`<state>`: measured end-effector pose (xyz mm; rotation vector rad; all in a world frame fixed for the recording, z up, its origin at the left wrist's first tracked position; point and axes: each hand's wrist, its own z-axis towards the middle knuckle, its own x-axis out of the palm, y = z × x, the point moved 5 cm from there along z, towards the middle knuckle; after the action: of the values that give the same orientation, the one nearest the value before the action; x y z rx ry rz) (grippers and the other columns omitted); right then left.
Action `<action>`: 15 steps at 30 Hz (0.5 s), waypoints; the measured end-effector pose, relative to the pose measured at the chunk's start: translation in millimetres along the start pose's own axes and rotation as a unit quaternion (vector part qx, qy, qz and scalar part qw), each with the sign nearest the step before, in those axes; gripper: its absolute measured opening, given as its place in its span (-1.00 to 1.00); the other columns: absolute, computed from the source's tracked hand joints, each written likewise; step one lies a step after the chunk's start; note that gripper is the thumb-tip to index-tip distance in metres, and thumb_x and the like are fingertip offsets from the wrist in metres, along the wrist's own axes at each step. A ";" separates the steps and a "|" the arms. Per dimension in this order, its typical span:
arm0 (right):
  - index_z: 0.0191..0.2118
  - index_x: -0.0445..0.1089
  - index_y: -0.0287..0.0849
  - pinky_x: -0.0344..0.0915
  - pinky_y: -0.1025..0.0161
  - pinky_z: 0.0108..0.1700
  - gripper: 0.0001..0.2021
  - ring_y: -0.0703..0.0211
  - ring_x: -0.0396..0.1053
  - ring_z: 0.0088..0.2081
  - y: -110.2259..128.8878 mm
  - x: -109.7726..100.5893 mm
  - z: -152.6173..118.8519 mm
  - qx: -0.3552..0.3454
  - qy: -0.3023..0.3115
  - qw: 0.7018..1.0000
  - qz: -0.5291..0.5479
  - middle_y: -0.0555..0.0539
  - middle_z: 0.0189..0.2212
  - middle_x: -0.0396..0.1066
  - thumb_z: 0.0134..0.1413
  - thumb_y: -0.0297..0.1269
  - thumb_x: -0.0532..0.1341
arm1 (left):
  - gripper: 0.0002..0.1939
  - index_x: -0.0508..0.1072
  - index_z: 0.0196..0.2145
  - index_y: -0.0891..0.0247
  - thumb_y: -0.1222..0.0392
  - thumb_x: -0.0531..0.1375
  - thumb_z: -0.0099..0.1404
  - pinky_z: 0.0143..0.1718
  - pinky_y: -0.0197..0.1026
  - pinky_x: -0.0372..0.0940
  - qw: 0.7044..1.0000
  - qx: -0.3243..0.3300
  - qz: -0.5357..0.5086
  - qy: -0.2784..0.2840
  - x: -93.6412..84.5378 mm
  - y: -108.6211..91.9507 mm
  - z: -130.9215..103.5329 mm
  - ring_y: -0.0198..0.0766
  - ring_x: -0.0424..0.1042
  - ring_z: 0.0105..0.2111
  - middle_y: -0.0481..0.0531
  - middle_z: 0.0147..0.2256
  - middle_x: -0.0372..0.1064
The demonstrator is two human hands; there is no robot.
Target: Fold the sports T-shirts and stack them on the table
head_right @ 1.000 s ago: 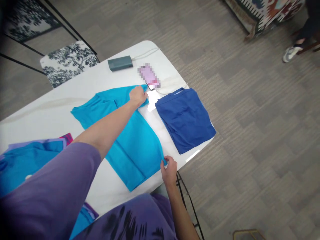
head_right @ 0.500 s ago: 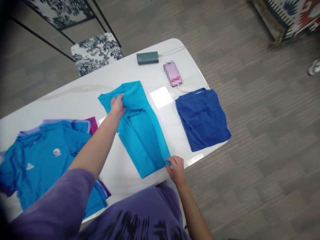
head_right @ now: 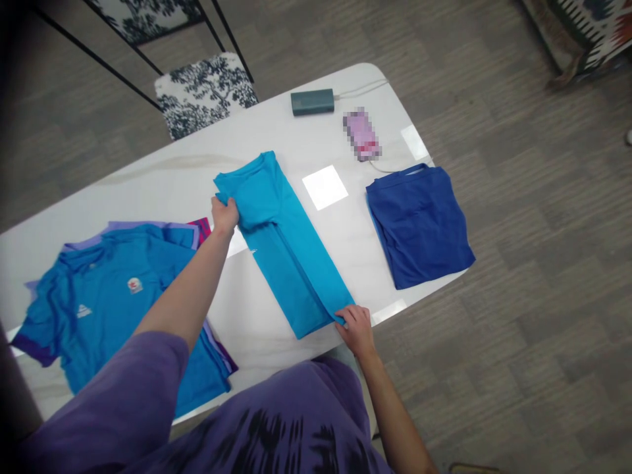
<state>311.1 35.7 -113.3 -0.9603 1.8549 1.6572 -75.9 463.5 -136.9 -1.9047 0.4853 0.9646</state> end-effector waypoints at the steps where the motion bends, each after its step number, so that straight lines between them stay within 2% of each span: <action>1: 0.02 0.55 -0.02 0.19 0.01 0.11 -0.82 -0.04 0.49 0.00 0.3 3.7 -0.3 -0.005 0.005 1.000 0.000 -0.07 -0.09 0.59 0.36 -0.33 0.34 | -0.43 0.29 0.32 0.24 -0.08 0.19 0.50 0.41 0.24 0.32 0.999 -0.016 0.024 -0.018 -5.7 1.7 -3.5 0.24 0.44 0.32 0.39 0.25 0.45; 2: 0.02 0.55 -0.02 0.18 0.02 0.12 -0.82 -0.04 0.48 0.00 0.6 7.0 -0.1 -0.007 0.011 1.000 0.001 -0.06 -0.09 0.58 0.35 -0.35 0.34 | -0.40 0.29 0.33 0.24 -0.09 0.22 0.47 0.41 0.28 0.29 0.998 -0.012 0.050 -0.041 -11.8 -0.9 -6.8 0.27 0.40 0.35 0.41 0.28 0.41; 4: 0.02 0.55 -0.03 0.17 0.03 0.13 -0.80 -0.03 0.47 0.01 0.9 12.9 1.4 -0.006 0.024 1.000 0.001 -0.06 -0.10 0.57 0.33 -0.37 0.34 | -0.33 0.28 0.37 0.21 -0.12 0.24 0.44 0.46 0.35 0.16 0.991 0.050 0.095 -0.073 -19.2 -18.8 -10.9 0.33 0.24 0.43 0.43 0.40 0.25; 6: 0.03 0.55 -0.03 0.17 0.03 0.14 -0.78 -0.04 0.46 0.01 1.0 18.3 3.6 -0.001 0.039 0.999 -0.004 -0.06 -0.10 0.56 0.32 -0.39 0.34 | -0.35 0.31 0.38 0.12 -0.19 0.22 0.46 0.49 0.36 0.04 0.984 0.124 0.114 -0.059 -14.8 -46.3 -7.7 0.33 0.14 0.47 0.36 0.45 0.19; 8: 0.03 0.55 -0.02 0.17 0.03 0.15 -0.78 -0.04 0.45 0.02 1.5 22.6 5.6 0.003 0.051 0.999 -0.013 -0.06 -0.10 0.56 0.32 -0.40 0.34 | -0.41 0.40 0.32 0.04 -0.28 0.16 0.49 0.48 0.33 0.02 0.981 0.159 0.114 -0.005 1.8 -74.8 4.5 0.29 0.19 0.44 0.26 0.38 0.33; 11: 0.03 0.55 -0.01 0.19 0.03 0.15 -0.78 -0.04 0.46 0.02 4.2 26.3 7.2 0.004 0.057 0.998 -0.025 -0.06 -0.07 0.57 0.32 -0.40 0.33 | -0.43 0.54 0.15 0.05 -0.39 0.13 0.47 0.44 0.31 0.01 0.980 0.156 0.110 0.062 35.7 -110.8 31.7 0.24 0.33 0.32 0.17 0.18 0.54; 15: 0.04 0.54 0.02 0.22 0.02 0.14 -0.77 -0.05 0.48 0.02 8.8 30.4 5.0 0.006 0.058 0.998 -0.026 -0.05 -0.06 0.59 0.33 -0.39 0.34 | -0.54 0.60 -0.04 0.08 -0.32 0.24 0.41 0.44 0.34 -0.04 0.975 0.160 0.124 0.090 72.0 -135.7 60.7 0.23 0.42 0.22 0.13 0.05 0.63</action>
<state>284.4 35.1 -130.8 -1.1112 1.8959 1.5873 32.7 587.9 -134.9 -1.6687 0.9471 0.8150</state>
